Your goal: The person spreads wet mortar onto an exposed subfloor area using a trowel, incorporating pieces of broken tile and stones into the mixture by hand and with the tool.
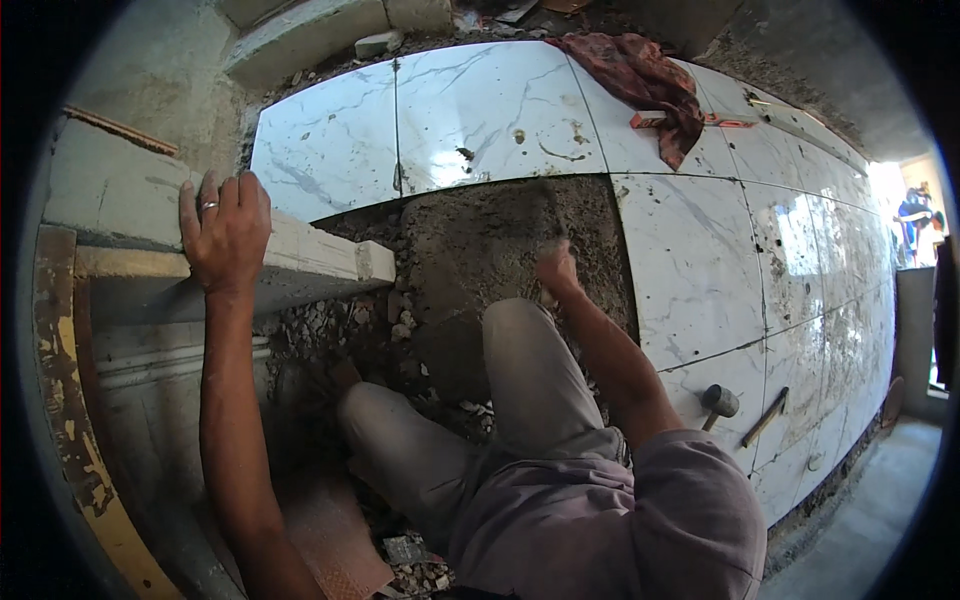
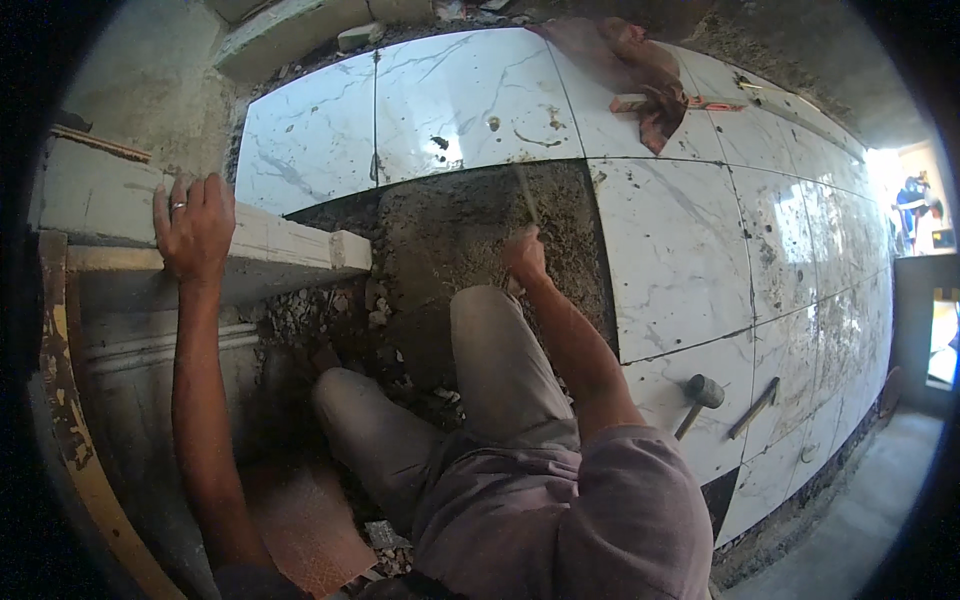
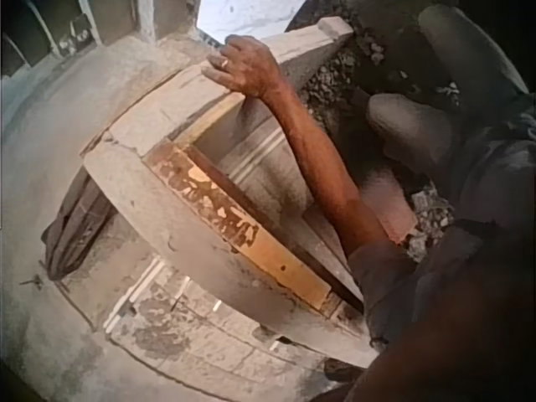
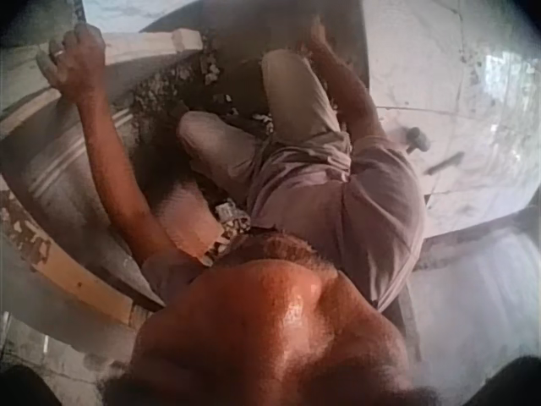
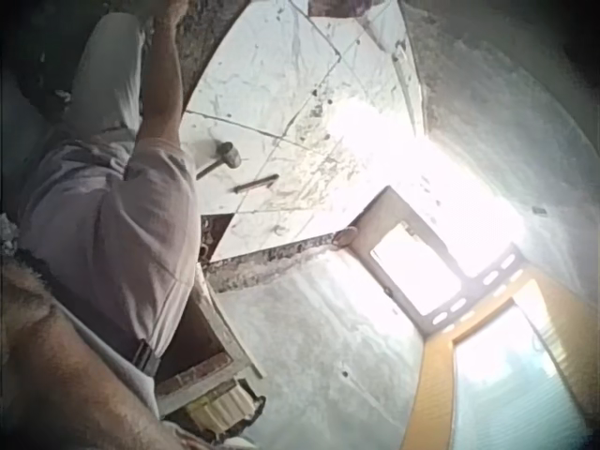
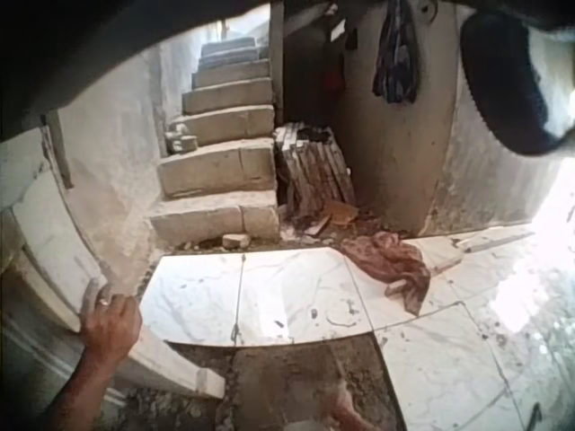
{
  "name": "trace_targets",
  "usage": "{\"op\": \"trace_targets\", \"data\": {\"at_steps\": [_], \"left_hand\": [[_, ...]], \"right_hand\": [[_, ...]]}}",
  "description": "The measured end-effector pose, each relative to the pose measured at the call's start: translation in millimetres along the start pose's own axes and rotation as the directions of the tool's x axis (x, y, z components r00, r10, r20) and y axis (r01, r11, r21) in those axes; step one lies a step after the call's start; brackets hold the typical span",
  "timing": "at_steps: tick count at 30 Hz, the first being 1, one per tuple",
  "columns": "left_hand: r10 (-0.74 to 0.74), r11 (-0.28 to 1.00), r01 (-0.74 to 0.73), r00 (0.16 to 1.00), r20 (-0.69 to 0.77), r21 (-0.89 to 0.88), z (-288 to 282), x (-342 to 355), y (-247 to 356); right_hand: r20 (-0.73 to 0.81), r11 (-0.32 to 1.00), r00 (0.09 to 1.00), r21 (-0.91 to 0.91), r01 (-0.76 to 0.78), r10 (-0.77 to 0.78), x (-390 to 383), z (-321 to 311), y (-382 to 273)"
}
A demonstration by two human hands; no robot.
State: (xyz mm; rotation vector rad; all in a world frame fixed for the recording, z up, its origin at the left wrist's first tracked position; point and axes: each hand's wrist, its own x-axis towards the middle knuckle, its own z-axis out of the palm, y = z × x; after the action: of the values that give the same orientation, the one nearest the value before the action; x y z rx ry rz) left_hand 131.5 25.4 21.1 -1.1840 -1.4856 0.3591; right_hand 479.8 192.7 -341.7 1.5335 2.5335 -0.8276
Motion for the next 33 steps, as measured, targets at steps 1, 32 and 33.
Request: {"op": "trace_targets", "data": {"at_steps": [1,32,33], "left_hand": [[0.009,1.000,-0.009,1.000,-0.013,-0.013,1.0,1.5,0.0],[0.036,0.999,-0.036,0.998,0.045,-0.003,9.7,-19.9,-14.9],[0.013,0.999,-0.014,1.000,-0.004,-0.044,11.3,-2.0,2.4]], "right_hand": [[-0.051,0.973,0.989,0.195,-0.127,0.139,2.9,-2.3,-5.7],[-0.076,0.994,0.994,-0.071,-0.080,0.074,7.3,66.3,-102.6],[0.046,0.668,0.966,-0.714,0.210,-0.255,14.8,92.8,-61.5]]}}
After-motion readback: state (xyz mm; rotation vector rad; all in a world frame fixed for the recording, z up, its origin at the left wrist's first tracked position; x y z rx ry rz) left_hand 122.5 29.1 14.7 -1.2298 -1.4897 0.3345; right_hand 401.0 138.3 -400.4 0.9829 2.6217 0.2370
